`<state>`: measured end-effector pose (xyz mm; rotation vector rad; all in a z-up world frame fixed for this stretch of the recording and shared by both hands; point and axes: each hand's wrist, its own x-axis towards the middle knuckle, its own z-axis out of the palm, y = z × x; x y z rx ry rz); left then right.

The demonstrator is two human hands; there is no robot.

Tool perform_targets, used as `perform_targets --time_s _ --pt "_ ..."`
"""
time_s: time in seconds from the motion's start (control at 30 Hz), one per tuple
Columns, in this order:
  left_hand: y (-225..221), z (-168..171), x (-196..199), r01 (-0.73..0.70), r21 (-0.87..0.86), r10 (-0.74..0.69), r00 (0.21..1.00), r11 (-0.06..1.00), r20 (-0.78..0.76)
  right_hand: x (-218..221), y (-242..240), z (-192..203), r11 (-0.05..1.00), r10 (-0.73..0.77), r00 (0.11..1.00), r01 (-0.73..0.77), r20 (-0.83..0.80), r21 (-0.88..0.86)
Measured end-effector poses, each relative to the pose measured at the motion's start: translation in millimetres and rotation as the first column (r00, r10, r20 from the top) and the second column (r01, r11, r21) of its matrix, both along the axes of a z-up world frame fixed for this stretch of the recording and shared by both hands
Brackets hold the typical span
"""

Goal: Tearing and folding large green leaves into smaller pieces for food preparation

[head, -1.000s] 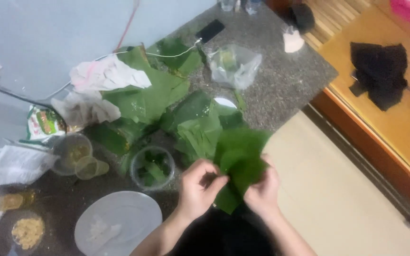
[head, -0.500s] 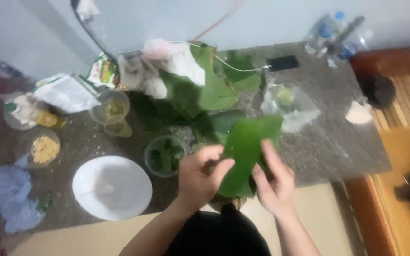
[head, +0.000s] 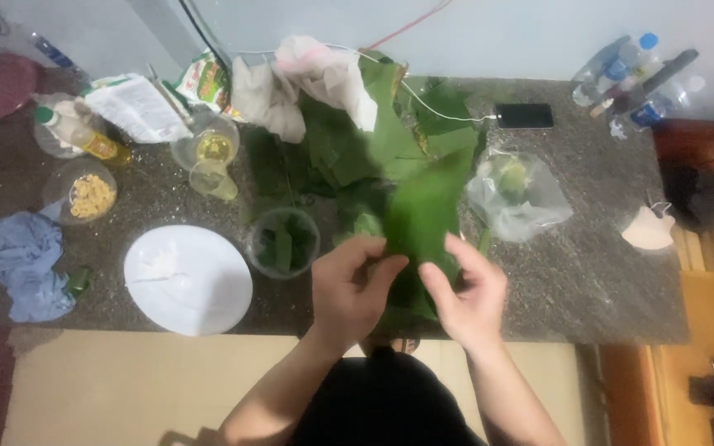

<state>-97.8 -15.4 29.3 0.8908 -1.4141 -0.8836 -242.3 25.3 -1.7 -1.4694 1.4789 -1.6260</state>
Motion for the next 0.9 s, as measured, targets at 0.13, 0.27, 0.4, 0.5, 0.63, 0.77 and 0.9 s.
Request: perform_targets --time_s 0.13,0.27,0.4,0.5,0.63,0.77,0.9 --pt "-0.5 2.8 3.2 0.017 0.036 -0.017 1.000 0.999 0.022 5.0 -2.1 18.8 0.999 -0.040 0.995 0.037 -0.092 -0.033" --pt "-0.7 -0.7 11.0 0.039 0.005 -0.040 0.986 0.999 0.164 8.6 -3.8 29.0 0.994 -0.050 0.976 0.027 -0.213 -0.108" --pt "0.0 17.3 10.3 0.093 0.000 -0.093 0.988 0.996 0.120 8.9 -1.6 23.0 0.984 -0.107 0.944 0.056 -0.312 -0.167" --pt "-2.9 12.0 11.9 0.214 0.071 -0.217 0.976 0.974 0.034 13.0 0.5 31.8 0.985 -0.087 0.952 0.038 -0.293 -0.168" --pt "-6.1 8.6 15.7 0.329 0.114 -0.326 0.944 0.938 -0.042 5.2 3.2 9.2 0.987 -0.095 0.959 0.055 -0.267 -0.153" --pt "-10.0 -0.2 18.8 0.394 0.158 -0.389 0.919 0.906 -0.060 6.0 2.8 3.0 0.983 -0.139 0.948 0.097 -0.287 -0.156" --pt "-11.9 -7.9 18.9 0.416 0.173 -0.410 0.909 0.893 -0.075 8.3 6.5 4.8 0.981 -0.176 0.930 0.136 -0.323 -0.141"
